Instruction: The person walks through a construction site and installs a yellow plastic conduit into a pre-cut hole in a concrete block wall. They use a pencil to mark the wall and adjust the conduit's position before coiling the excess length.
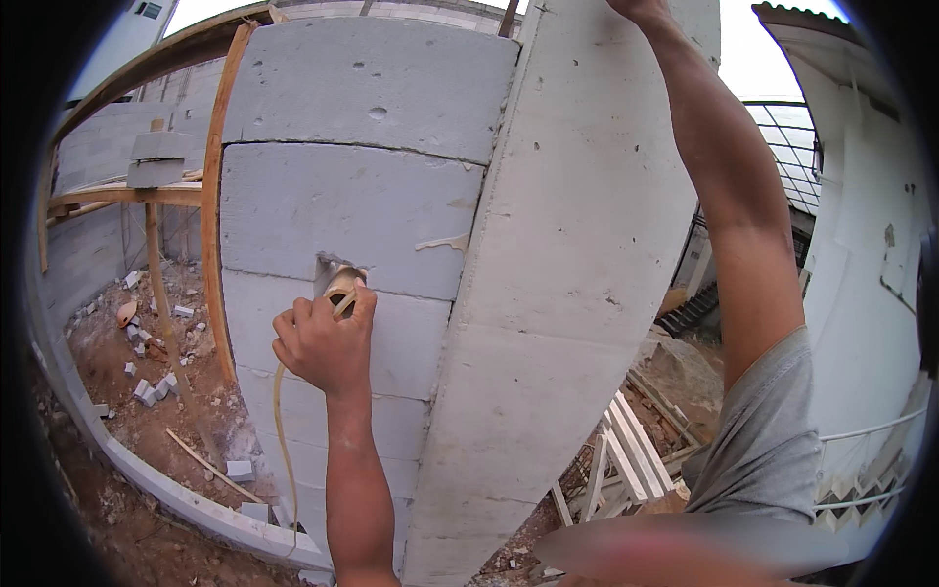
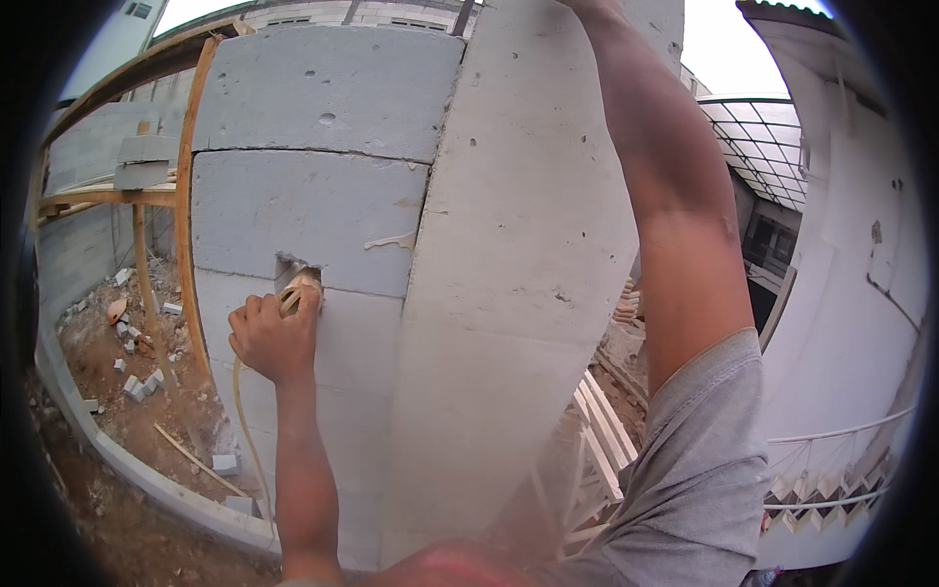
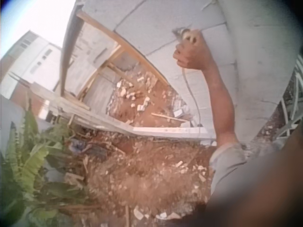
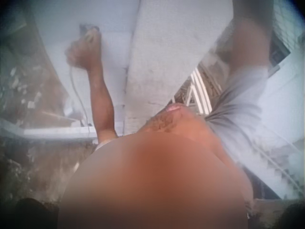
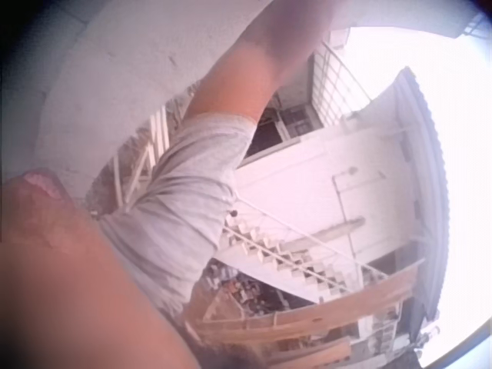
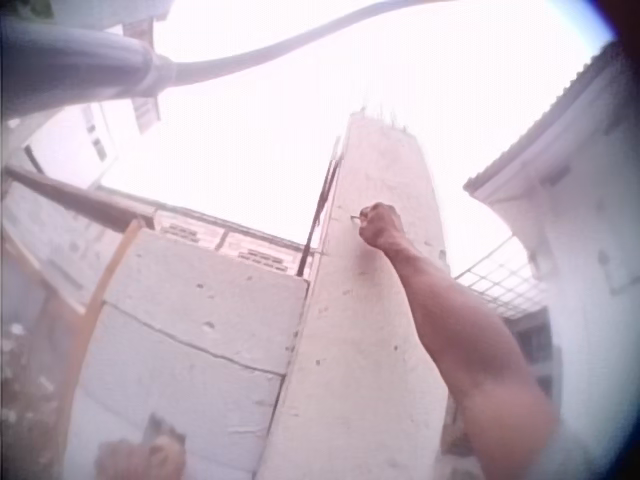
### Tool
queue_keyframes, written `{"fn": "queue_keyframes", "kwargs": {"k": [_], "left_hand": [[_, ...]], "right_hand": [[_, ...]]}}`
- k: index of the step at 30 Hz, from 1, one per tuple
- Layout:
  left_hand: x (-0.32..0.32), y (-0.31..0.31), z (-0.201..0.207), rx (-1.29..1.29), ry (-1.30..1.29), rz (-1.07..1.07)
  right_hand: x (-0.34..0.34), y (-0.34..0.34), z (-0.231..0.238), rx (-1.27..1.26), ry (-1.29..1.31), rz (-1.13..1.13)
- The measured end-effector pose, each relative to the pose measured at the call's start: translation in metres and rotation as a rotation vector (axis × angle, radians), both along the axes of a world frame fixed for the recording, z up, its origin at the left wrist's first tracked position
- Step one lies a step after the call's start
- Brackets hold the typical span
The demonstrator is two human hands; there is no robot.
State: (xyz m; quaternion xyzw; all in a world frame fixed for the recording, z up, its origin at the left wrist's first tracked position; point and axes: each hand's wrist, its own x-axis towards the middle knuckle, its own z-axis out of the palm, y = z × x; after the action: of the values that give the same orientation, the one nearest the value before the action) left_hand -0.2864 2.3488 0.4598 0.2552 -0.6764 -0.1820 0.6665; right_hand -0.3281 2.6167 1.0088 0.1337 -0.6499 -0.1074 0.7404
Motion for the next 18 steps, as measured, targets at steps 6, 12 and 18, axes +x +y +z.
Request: {"fn": "queue_keyframes", "kwargs": {"k": [6, 12, 18], "left_hand": [[-0.004, -0.004, 0.004, -0.035, 0.049, 0.018], [-0.009, -0.007, 0.000, -0.064, 0.181, 0.007], [-0.015, 0.007, 0.003, -0.022, 0.185, -0.049]], "right_hand": [[0.002, 0.052, -0.118, -0.060, 0.230, 0.571], [-0.006, 0.076, -0.355, -0.034, -0.204, 0.641], [0.004, 0.136, -0.489, 0.189, -0.196, 0.639]]}}
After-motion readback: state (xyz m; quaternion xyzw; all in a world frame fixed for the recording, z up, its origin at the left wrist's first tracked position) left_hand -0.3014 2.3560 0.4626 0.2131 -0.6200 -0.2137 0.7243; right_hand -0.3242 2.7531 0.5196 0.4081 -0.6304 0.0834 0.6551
